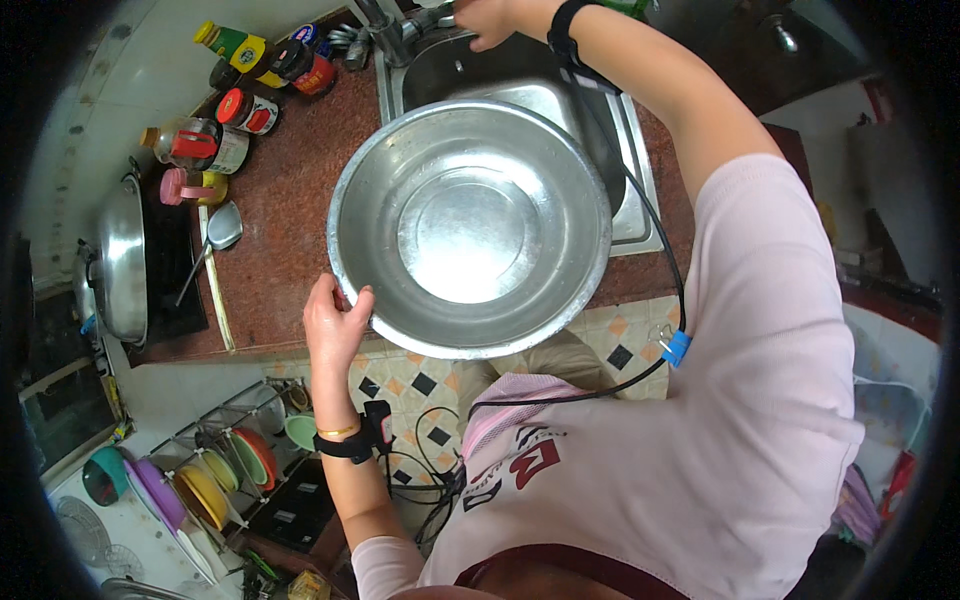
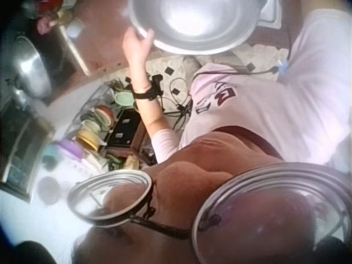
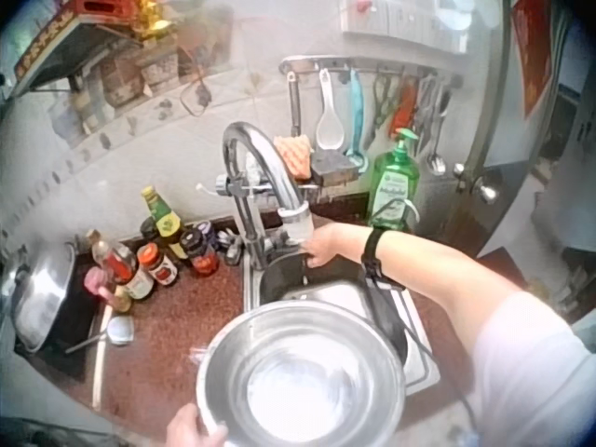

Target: Clean a large metal washbasin in the kitchen sink.

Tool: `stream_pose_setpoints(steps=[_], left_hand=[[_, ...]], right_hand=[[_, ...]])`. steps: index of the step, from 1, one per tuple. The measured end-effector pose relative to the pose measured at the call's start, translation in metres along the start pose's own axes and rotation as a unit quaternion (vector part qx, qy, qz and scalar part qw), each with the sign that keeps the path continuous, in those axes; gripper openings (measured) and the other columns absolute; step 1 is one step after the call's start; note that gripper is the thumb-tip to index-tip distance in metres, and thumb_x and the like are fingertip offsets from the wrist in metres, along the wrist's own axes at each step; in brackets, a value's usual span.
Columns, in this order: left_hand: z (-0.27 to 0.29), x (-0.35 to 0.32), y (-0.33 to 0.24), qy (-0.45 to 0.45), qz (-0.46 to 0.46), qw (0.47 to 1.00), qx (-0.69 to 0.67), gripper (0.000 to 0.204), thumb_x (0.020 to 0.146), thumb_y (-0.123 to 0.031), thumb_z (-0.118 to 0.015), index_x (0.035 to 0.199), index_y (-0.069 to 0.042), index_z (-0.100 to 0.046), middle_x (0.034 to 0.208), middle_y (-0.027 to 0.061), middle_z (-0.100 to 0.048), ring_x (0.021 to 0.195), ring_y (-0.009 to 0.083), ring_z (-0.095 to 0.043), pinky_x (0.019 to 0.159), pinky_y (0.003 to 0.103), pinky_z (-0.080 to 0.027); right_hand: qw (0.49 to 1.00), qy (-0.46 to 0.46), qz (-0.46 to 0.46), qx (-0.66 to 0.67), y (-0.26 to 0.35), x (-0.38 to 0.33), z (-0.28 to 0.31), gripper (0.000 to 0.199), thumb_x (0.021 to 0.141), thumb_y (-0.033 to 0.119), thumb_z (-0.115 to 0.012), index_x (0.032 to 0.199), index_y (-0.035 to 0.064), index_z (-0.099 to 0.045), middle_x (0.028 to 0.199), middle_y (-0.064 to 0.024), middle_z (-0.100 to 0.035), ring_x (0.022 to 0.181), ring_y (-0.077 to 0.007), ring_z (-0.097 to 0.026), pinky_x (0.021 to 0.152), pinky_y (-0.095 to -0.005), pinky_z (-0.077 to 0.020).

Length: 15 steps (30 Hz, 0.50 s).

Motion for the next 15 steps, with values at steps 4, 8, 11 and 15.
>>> stream_pose_setpoints(steps=[4, 8, 11, 15], left_hand=[[0.002, 0.001, -0.005, -0.003, -0.005, 1.0, 0.005, 0.033, 0.065, -0.027, -0.065, 0.073, 0.0, -0.048, 0.067, 0.0129, -0.051, 0.059, 0.0295, -0.051, 0.056, 0.04, -0.041], [0.004, 0.002, -0.005, 0.018, -0.007, 1.0, 0.024, 0.033, 0.065, -0.027, -0.065, 0.071, -0.001, -0.047, 0.067, 0.013, -0.051, 0.06, 0.0308, -0.052, 0.056, 0.04, -0.041], [0.004, 0.004, -0.007, 0.029, -0.017, 0.999, 0.042, 0.037, 0.065, -0.033, -0.064, 0.07, -0.001, -0.047, 0.069, 0.0141, -0.053, 0.064, 0.0335, -0.054, 0.058, 0.042, -0.042], [0.012, 0.005, -0.002, 0.042, -0.022, 0.996, 0.076, 0.039, 0.065, -0.037, -0.063, 0.071, -0.001, -0.05, 0.071, 0.0162, -0.056, 0.068, 0.0355, -0.056, 0.061, 0.043, -0.044]], right_hand=[[0.998, -0.037, -0.013, 0.056, -0.034, 0.016, -0.036, 0.041, 0.077, 0.036, -0.051, 0.089, -0.0017, -0.061, 0.084, -0.0194, -0.063, 0.077, -0.034, -0.06, 0.072, -0.0422, -0.0467], [0.989, -0.059, -0.044, 0.128, 0.003, -0.021, 0.019, 0.034, 0.075, 0.032, -0.055, 0.085, -0.0001, -0.063, 0.086, -0.0176, -0.063, 0.078, -0.0331, -0.06, 0.073, -0.0392, -0.0462], [0.963, -0.116, -0.194, 0.149, 0.016, -0.079, 0.037, 0.036, 0.077, 0.039, -0.056, 0.075, 0.0027, -0.06, 0.075, -0.0123, -0.06, 0.073, -0.0271, -0.059, 0.073, -0.04, -0.0421], [0.936, -0.123, -0.254, 0.211, 0.08, -0.193, 0.03, 0.042, 0.077, 0.049, -0.057, 0.069, 0.0077, -0.058, 0.059, -0.0064, -0.052, 0.062, -0.02, -0.053, 0.064, -0.0358, -0.0391]])
Point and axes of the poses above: each hand's wrist, its own x-axis towards the middle knuckle, its own z-axis out of the back of the hand, y = z × x, the point moved 8 cm from there along x, towards the middle knuckle
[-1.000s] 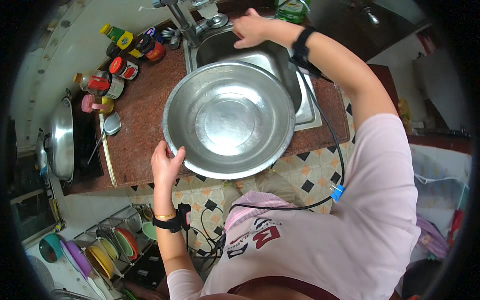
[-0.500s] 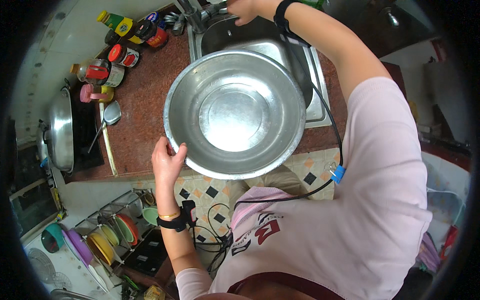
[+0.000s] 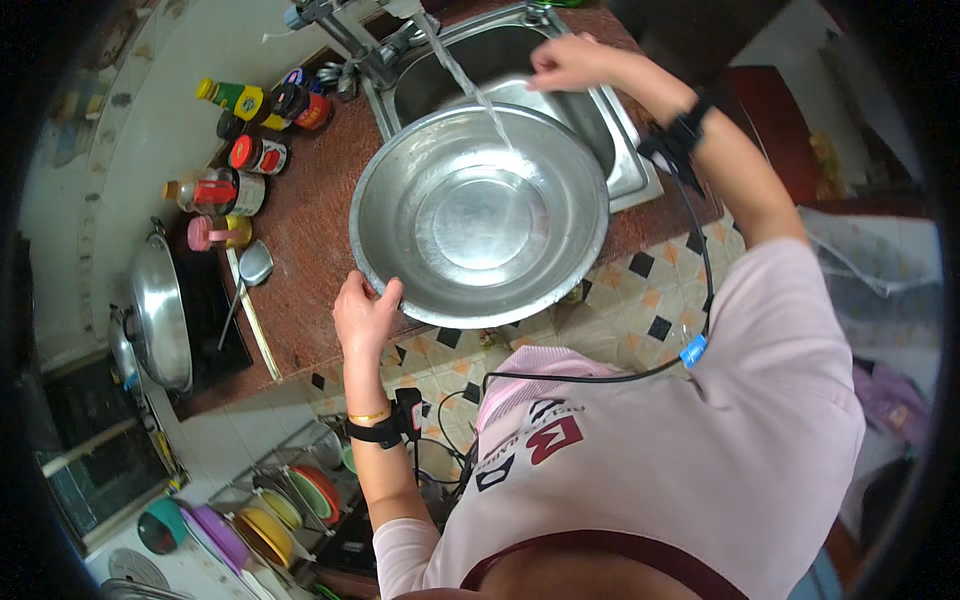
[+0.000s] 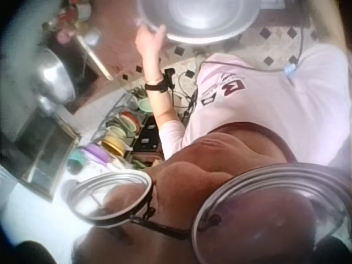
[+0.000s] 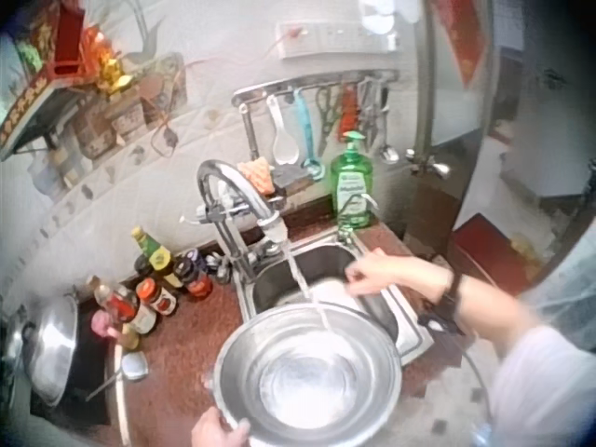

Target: Clean a large metal washbasin in the kitchen sink.

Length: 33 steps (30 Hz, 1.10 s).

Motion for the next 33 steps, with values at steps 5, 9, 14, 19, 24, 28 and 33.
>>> stream_pose_setpoints(steps=[5, 9, 14, 19, 24, 28, 33], left_hand=[[0.01, 0.009, -0.005, 0.033, -0.048, 0.998, 0.033, 0.045, 0.064, -0.041, -0.059, 0.07, 0.002, -0.05, 0.076, 0.0213, -0.059, 0.075, 0.0371, -0.056, 0.068, 0.042, -0.044], [0.013, 0.021, -0.011, 0.047, -0.125, 0.988, 0.072, 0.057, 0.066, -0.046, -0.059, 0.091, 0.005, -0.059, 0.092, 0.0239, -0.061, 0.09, 0.0379, -0.058, 0.078, 0.044, -0.045], [0.024, 0.019, -0.024, 0.078, -0.162, 0.977, 0.112, 0.058, 0.067, -0.049, -0.055, 0.092, 0.003, -0.063, 0.096, 0.0227, -0.061, 0.093, 0.036, -0.058, 0.081, 0.041, -0.045], [0.008, 0.036, 0.001, 0.108, -0.135, 0.977, 0.126, 0.072, 0.066, -0.059, -0.054, 0.106, 0.001, -0.06, 0.111, 0.0218, -0.056, 0.107, 0.0323, -0.053, 0.089, 0.039, -0.041], [0.004, 0.038, -0.004, 0.112, -0.139, 0.977, 0.119, 0.073, 0.068, -0.059, -0.055, 0.111, 0.0, -0.057, 0.118, 0.0196, -0.053, 0.111, 0.0307, -0.05, 0.092, 0.038, -0.039], [0.006, 0.047, -0.013, 0.089, -0.155, 0.978, 0.106, 0.076, 0.067, -0.061, -0.054, 0.11, 0.001, -0.057, 0.116, 0.0187, -0.055, 0.109, 0.0303, -0.052, 0.09, 0.038, -0.04], [-0.015, 0.073, -0.003, 0.107, -0.186, 0.968, 0.129, 0.072, 0.067, -0.06, -0.054, 0.102, 0.003, -0.061, 0.108, 0.0174, -0.059, 0.102, 0.0294, -0.056, 0.085, 0.037, -0.041]], right_hand=[[0.906, -0.239, -0.191, 0.292, 0.026, -0.21, -0.002, 0.024, 0.081, 0.029, -0.062, 0.079, 0.0055, -0.057, 0.07, 0.0006, -0.052, 0.066, -0.0074, -0.047, 0.061, -0.0215, -0.0379], [0.776, -0.352, -0.385, 0.355, 0.079, -0.366, -0.079, 0.023, 0.083, 0.025, -0.06, 0.081, 0.0027, -0.054, 0.077, 0.0004, -0.054, 0.071, -0.007, -0.048, 0.063, -0.0218, -0.0397], [0.665, -0.37, -0.605, 0.235, 0.168, -0.546, -0.233, 0.034, 0.08, 0.034, -0.06, 0.082, 0.0007, -0.057, 0.077, -0.0077, -0.06, 0.074, -0.0186, -0.057, 0.067, -0.0305, -0.0443], [0.342, -0.147, -0.845, 0.384, 0.326, -0.686, -0.53, 0.034, 0.078, 0.039, -0.057, 0.083, 0.0047, -0.061, 0.065, -0.013, -0.059, 0.065, -0.029, -0.058, 0.057, -0.0391, -0.0452], [0.232, -0.049, -0.768, 0.594, 0.514, -0.713, -0.691, 0.032, 0.086, 0.033, -0.048, 0.099, 0.0052, -0.057, 0.088, -0.0124, -0.06, 0.074, -0.0227, -0.057, 0.067, -0.035, -0.0458], [0.155, -0.197, -0.748, 0.615, 0.561, -0.703, -0.653, 0.043, 0.089, 0.039, -0.044, 0.104, -0.0008, -0.052, 0.092, -0.019, -0.058, 0.073, -0.0282, -0.059, 0.061, -0.0376, -0.0501], [0.081, -0.343, -0.707, 0.612, 0.569, -0.715, -0.635, 0.035, 0.087, 0.036, -0.047, 0.095, 0.0026, -0.05, 0.084, -0.0148, -0.058, 0.067, -0.0266, -0.059, 0.054, -0.0384, -0.0484]])
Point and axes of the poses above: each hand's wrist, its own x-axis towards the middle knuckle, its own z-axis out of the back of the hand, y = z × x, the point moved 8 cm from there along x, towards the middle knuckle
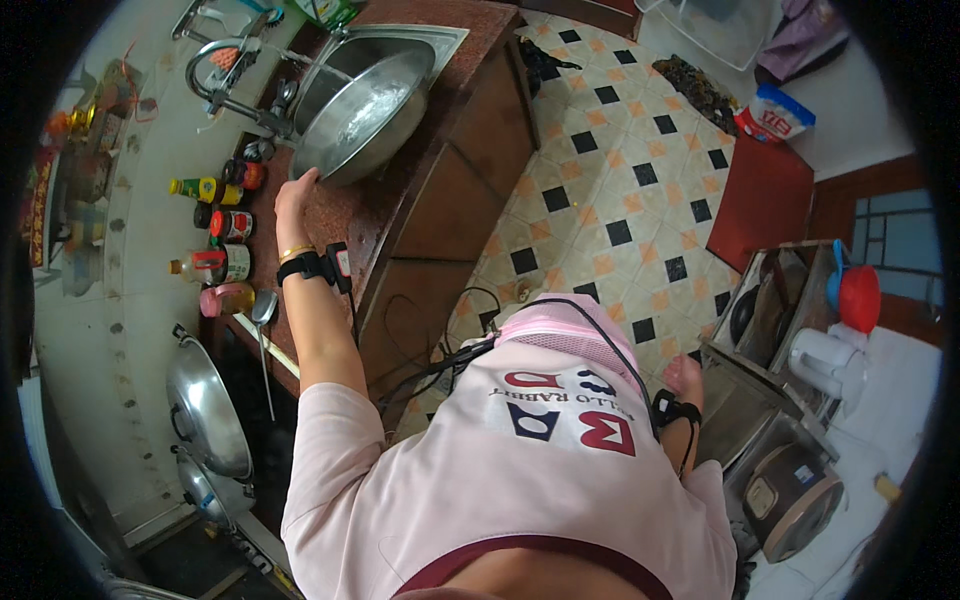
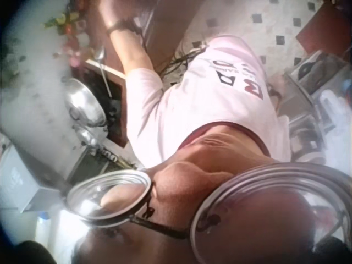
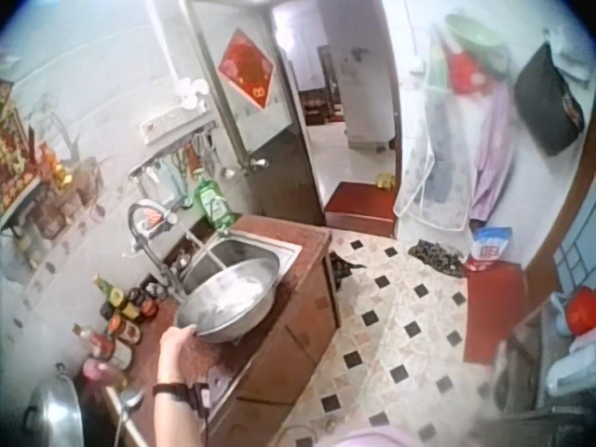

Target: Clean a large metal washbasin in the kitchen sink.

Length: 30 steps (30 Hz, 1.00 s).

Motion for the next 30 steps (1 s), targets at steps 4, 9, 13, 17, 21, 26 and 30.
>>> stream_pose_setpoints(steps=[4, 9, 13, 17, 21, 26, 30], left_hand=[[0.009, -0.012, -0.008, -0.019, -0.015, 1.0, -0.004, 0.07, 0.067, -0.059, -0.054, 0.102, 0.002, -0.061, 0.106, 0.0163, -0.06, 0.1, 0.0284, -0.057, 0.083, 0.036, -0.042], [0.022, -0.089, -0.041, -0.028, -0.041, 0.994, -0.093, 0.056, 0.073, -0.05, -0.054, 0.095, 0.001, -0.063, 0.101, 0.0196, -0.061, 0.104, 0.0271, -0.055, 0.087, 0.038, -0.041], [0.017, -0.091, -0.031, -0.024, -0.018, 0.997, -0.075, 0.058, 0.072, -0.05, -0.055, 0.099, 0.001, -0.062, 0.106, 0.0201, -0.059, 0.105, 0.0289, -0.054, 0.089, 0.037, -0.041], [0.004, -0.078, -0.019, -0.022, 0.009, 1.0, -0.019, 0.063, 0.072, -0.052, -0.055, 0.108, 0.0, -0.059, 0.115, 0.0182, -0.055, 0.109, 0.0305, -0.051, 0.092, 0.037, -0.04], [0.0, -0.081, -0.027, -0.026, 0.034, 0.999, 0.007, 0.065, 0.073, -0.056, -0.053, 0.11, -0.002, -0.058, 0.117, 0.0165, -0.054, 0.11, 0.0299, -0.051, 0.091, 0.038, -0.041], [-0.001, -0.094, -0.03, -0.034, 0.017, 0.995, 0.093, 0.066, 0.073, -0.06, -0.052, 0.109, -0.004, -0.06, 0.114, 0.0158, -0.056, 0.107, 0.0279, -0.054, 0.086, 0.037, -0.045], [-0.001, -0.097, -0.041, -0.182, -0.03, 0.975, 0.121, 0.056, 0.069, -0.051, -0.062, 0.099, -0.004, -0.058, 0.109, 0.0102, -0.057, 0.103, 0.0245, -0.054, 0.082, 0.041, -0.046]], right_hand=[[0.999, 0.023, 0.018, 0.032, -0.007, 0.007, 0.013, 0.034, 0.086, 0.037, -0.047, 0.09, 0.0036, -0.05, 0.079, -0.0135, -0.058, 0.067, -0.0269, -0.059, 0.055, -0.0393, -0.0471], [0.998, 0.055, 0.026, -0.001, -0.041, 0.022, 0.037, 0.034, 0.085, 0.036, -0.048, 0.09, 0.003, -0.052, 0.078, -0.0119, -0.059, 0.067, -0.0267, -0.06, 0.058, -0.0364, -0.0479], [0.999, 0.051, 0.016, -0.004, -0.037, 0.034, 0.047, 0.028, 0.084, 0.032, -0.049, 0.084, 0.0048, -0.053, 0.072, -0.0103, -0.058, 0.064, -0.0254, -0.059, 0.056, -0.0359, -0.0474], [0.996, 0.002, 0.04, -0.079, 0.015, 0.025, 0.015, 0.025, 0.084, 0.028, -0.051, 0.079, 0.0044, -0.054, 0.067, -0.0099, -0.056, 0.056, -0.023, -0.057, 0.05, -0.0368, -0.0465], [0.969, 0.067, 0.165, -0.173, 0.104, 0.05, -0.039, 0.027, 0.085, 0.029, -0.05, 0.075, 0.0045, -0.053, 0.061, -0.0069, -0.055, 0.05, -0.021, -0.056, 0.043, -0.034, -0.045], [0.938, 0.077, 0.248, -0.229, 0.193, -0.037, -0.123, 0.028, 0.085, 0.035, -0.05, 0.081, 0.0078, -0.055, 0.068, -0.0029, -0.057, 0.054, -0.013, -0.056, 0.047, -0.0271, -0.0441], [0.932, 0.084, 0.243, -0.257, 0.186, -0.048, -0.138, 0.029, 0.085, 0.037, -0.051, 0.083, 0.0084, -0.055, 0.071, -0.0022, -0.058, 0.058, -0.0126, -0.058, 0.049, -0.0272, -0.0447]])
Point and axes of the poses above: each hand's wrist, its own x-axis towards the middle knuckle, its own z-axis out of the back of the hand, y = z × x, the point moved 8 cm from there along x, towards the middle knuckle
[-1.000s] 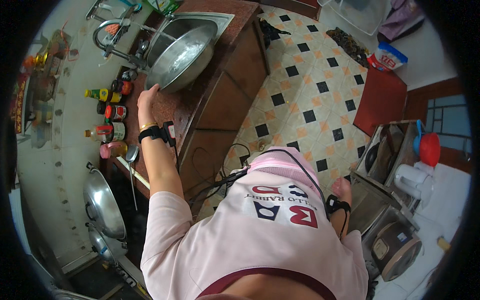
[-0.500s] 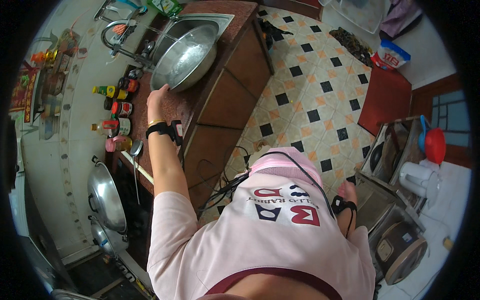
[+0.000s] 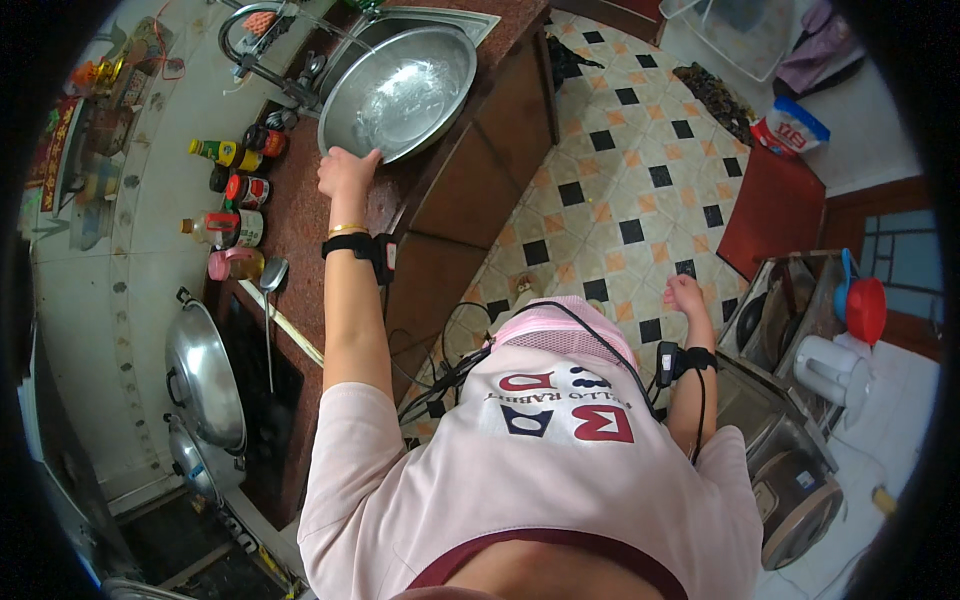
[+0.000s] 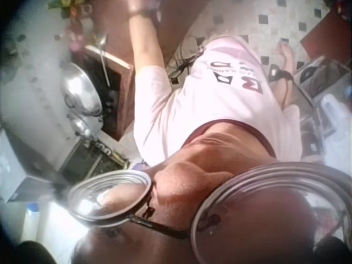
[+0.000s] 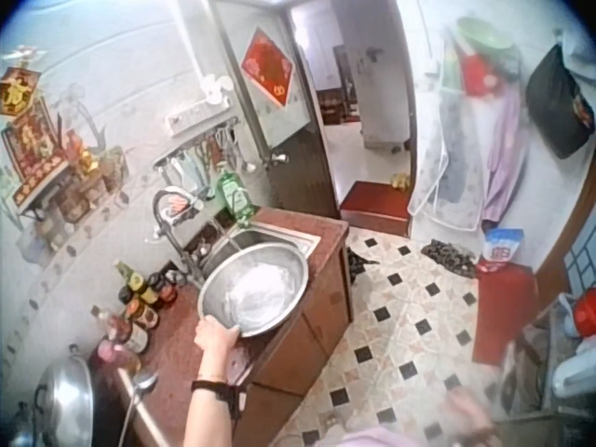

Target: Clean a large metal washbasin in the kitchen sink.

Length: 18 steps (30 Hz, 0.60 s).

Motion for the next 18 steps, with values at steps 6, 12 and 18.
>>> stream_pose_setpoints(steps=[6, 12, 18], left_hand=[[-0.022, 0.004, -0.026, -0.116, -0.265, 0.953, -0.093, 0.032, 0.071, -0.035, -0.061, 0.091, -0.01, -0.06, 0.093, 0.0104, -0.06, 0.096, 0.0276, -0.054, 0.079, 0.043, -0.041], [-0.061, 0.0, -0.029, 0.048, -0.279, 0.921, -0.269, 0.033, 0.078, -0.038, -0.054, 0.079, -0.007, -0.064, 0.08, 0.0156, -0.063, 0.08, 0.0341, -0.059, 0.076, 0.041, -0.043], [-0.06, -0.009, -0.032, -0.01, -0.302, 0.925, -0.231, 0.035, 0.079, -0.035, -0.05, 0.071, -0.003, -0.063, 0.075, 0.0176, -0.062, 0.076, 0.0355, -0.058, 0.073, 0.042, -0.042]], right_hand=[[0.998, -0.005, -0.058, -0.025, -0.048, -0.005, 0.012, 0.029, 0.086, 0.037, -0.048, 0.087, 0.0094, -0.055, 0.073, -0.0028, -0.059, 0.058, -0.0154, -0.06, 0.047, -0.0282, -0.0442], [0.995, -0.008, -0.104, 0.003, -0.073, -0.028, 0.021, 0.03, 0.085, 0.038, -0.048, 0.087, 0.0084, -0.055, 0.074, -0.0049, -0.06, 0.061, -0.0171, -0.06, 0.052, -0.0322, -0.0462], [0.994, -0.003, -0.108, 0.022, -0.088, -0.038, 0.011, 0.03, 0.085, 0.039, -0.048, 0.088, 0.0089, -0.053, 0.077, -0.0059, -0.061, 0.065, -0.0191, -0.062, 0.058, -0.0337, -0.0475]])
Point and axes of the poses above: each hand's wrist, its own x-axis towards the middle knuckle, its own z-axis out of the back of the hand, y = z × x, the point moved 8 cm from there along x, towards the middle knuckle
